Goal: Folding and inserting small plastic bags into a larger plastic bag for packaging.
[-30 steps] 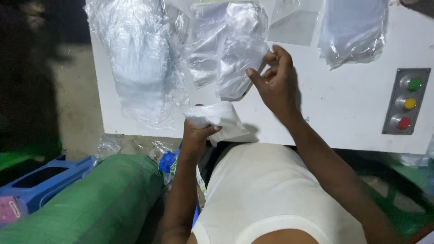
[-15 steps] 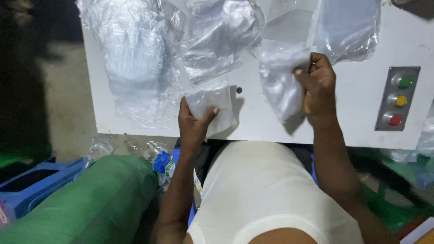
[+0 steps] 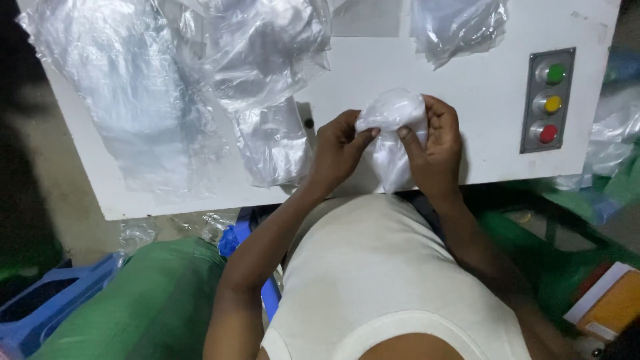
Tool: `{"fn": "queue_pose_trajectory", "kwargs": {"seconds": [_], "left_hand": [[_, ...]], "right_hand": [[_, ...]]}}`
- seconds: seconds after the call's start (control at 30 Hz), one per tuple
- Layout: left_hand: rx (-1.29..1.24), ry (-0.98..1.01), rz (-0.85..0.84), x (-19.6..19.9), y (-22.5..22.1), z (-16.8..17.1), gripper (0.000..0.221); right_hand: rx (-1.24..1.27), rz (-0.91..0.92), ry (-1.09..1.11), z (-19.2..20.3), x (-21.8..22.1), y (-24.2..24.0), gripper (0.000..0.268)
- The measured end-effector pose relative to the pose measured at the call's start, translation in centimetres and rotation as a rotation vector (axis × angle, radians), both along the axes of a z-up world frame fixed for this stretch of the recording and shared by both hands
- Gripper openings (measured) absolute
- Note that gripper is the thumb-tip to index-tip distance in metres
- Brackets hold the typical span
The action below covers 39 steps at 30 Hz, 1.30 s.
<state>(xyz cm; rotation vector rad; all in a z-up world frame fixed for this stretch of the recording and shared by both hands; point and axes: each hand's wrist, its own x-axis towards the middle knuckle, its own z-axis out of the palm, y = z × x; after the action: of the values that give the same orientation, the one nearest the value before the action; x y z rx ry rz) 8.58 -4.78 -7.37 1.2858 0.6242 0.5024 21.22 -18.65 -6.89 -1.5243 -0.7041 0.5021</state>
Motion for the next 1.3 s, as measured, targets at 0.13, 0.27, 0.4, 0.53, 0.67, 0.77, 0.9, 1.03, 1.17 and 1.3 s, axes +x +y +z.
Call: {"fn": "queue_pose_trajectory", "kwargs": {"seconds": [0.13,0.27,0.4,0.53,0.67,0.77,0.9,1.03,1.17,1.3], "left_hand": [[0.286,0.285,-0.119,1.5,0.0,1.8,0.051],[0.553,0.116,0.094,2.0,-0.1,0.9,0.040],[0.609,0.148,0.174,0.6,0.5,2.5,0.032],[0.595,0.179,0.213,-1.3,0.2,3.0,0.025],[0.610,0.169,0.239,-1.2,-0.2,3.2,0.023],[0.648,0.131,0.260,-0.1,0.4,2.9,0.020],[0.690,0.122,0.241,0.6,0.9,1.4,0.016],[0.807,0.168,0.117,1.4,1.3,0.9,0.019],[0.945,0.210,-0.034,2.9,1.1,0.7,0.044],[1.010,0.236,-0.144,3.2,0.2,-0.5,0.034]], "right_hand": [[-0.201,-0.058,-0.662,0.5,0.3,0.5,0.043],[-0.309,0.261,-0.992,0.0,0.0,2.2,0.053],[-0.523,0.404,-1.037,-0.6,-0.5,4.1,0.071],[-0.654,0.433,-1.113,-1.6,-2.6,5.1,0.073],[-0.696,0.407,-1.144,-1.8,-2.7,5.6,0.069],[-0.876,0.442,-1.389,-1.1,-2.1,5.5,0.064],[-0.248,0.238,-0.687,-1.3,1.2,3.7,0.028],[-0.498,0.112,-0.728,-0.7,4.6,2.9,0.028],[-0.593,0.256,-0.582,1.3,5.9,3.0,0.011],[-0.596,0.370,-0.442,2.5,5.5,1.8,0.007]]}}
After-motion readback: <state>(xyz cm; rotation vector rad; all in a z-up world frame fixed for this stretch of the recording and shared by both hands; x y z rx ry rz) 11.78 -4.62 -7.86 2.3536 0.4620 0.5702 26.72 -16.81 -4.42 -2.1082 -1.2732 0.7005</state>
